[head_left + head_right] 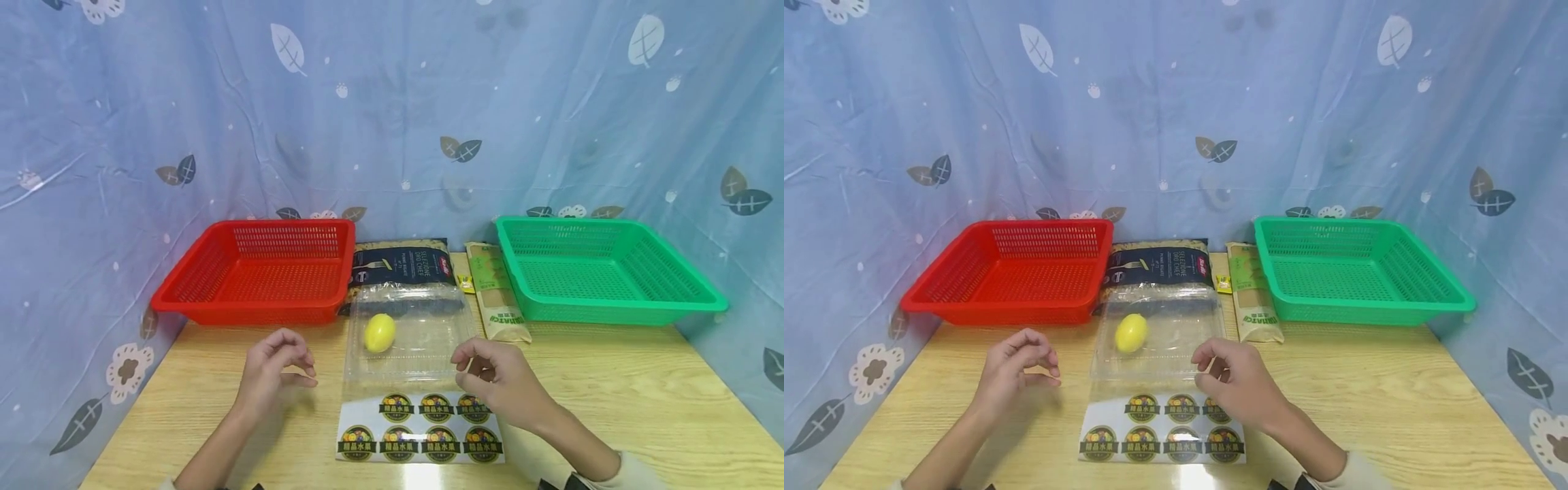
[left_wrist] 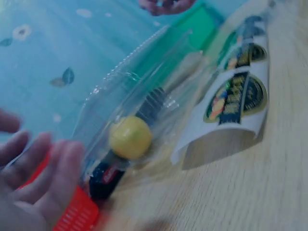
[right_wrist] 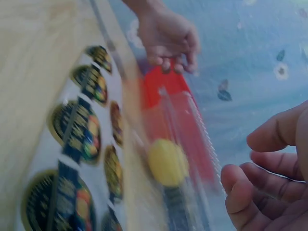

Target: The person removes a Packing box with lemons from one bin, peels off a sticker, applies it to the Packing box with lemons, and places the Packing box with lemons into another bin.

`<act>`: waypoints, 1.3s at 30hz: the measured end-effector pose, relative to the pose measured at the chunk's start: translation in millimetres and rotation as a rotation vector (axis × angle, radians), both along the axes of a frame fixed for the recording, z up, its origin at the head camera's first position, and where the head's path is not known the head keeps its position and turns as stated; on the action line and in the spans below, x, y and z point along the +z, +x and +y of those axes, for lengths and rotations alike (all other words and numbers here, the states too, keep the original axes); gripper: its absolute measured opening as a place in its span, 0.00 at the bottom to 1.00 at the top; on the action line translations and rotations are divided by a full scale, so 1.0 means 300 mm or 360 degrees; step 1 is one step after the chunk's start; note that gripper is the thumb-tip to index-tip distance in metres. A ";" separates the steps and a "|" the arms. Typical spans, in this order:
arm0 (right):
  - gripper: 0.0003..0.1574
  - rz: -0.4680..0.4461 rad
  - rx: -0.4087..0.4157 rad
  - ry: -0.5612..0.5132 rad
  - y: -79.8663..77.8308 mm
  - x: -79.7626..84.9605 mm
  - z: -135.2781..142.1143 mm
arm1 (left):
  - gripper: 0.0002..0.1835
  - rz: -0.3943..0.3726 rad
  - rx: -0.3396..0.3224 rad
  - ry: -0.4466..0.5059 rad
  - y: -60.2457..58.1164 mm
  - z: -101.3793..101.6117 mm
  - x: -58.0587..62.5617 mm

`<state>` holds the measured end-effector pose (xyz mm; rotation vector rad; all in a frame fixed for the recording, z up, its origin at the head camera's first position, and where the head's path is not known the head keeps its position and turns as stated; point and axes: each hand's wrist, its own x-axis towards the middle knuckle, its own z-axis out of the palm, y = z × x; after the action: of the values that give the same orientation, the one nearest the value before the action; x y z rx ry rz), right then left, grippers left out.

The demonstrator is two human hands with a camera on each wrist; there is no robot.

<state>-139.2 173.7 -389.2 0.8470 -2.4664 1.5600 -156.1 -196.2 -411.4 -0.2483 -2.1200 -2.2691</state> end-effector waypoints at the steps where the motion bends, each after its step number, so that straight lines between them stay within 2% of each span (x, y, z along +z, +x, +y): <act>1: 0.15 -0.0017 0.0030 0.0021 0.004 -0.003 -0.010 | 0.05 0.0036 -0.0080 -0.0102 0.006 0.007 -0.001; 6: 0.10 -0.0089 0.0180 0.0114 0.020 -0.019 -0.060 | 0.05 0.0131 -0.0383 -0.0543 0.043 0.050 -0.009; 9: 0.07 -0.0102 0.0265 0.0141 0.032 -0.033 -0.086 | 0.05 0.0175 -0.0462 -0.0714 0.059 0.073 -0.016; 11: 0.07 -0.0079 0.0314 0.0161 0.038 -0.048 -0.102 | 0.05 0.0219 -0.0507 -0.0749 0.063 0.085 -0.021; 15: 0.10 -0.0055 0.0381 0.0202 0.045 -0.085 -0.124 | 0.05 0.0259 -0.0549 -0.0807 0.068 0.105 -0.040; 19: 0.13 -0.0091 0.0393 0.0261 0.045 -0.115 -0.142 | 0.04 0.0263 -0.0599 -0.0896 0.076 0.123 -0.067; 25: 0.14 -0.0189 0.0377 0.0379 0.034 -0.153 -0.173 | 0.04 0.0241 -0.0612 -0.0979 0.073 0.145 -0.103; 31: 0.16 -0.0192 0.0359 0.0489 0.030 -0.187 -0.184 | 0.05 0.0197 -0.0666 -0.1028 0.064 0.162 -0.124; 35: 0.22 -0.0185 0.0322 0.0506 0.023 -0.198 -0.183 | 0.06 0.0182 -0.0658 -0.1068 0.057 0.170 -0.136; 39: 0.25 -0.0192 0.0287 0.0489 0.012 -0.207 -0.188 | 0.07 0.0217 -0.0646 -0.1125 0.045 0.180 -0.142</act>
<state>-135.5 117.3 -451.3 1.0752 -2.8379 1.3347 -142.4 -142.3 -454.0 -0.8817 -2.9058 -1.4606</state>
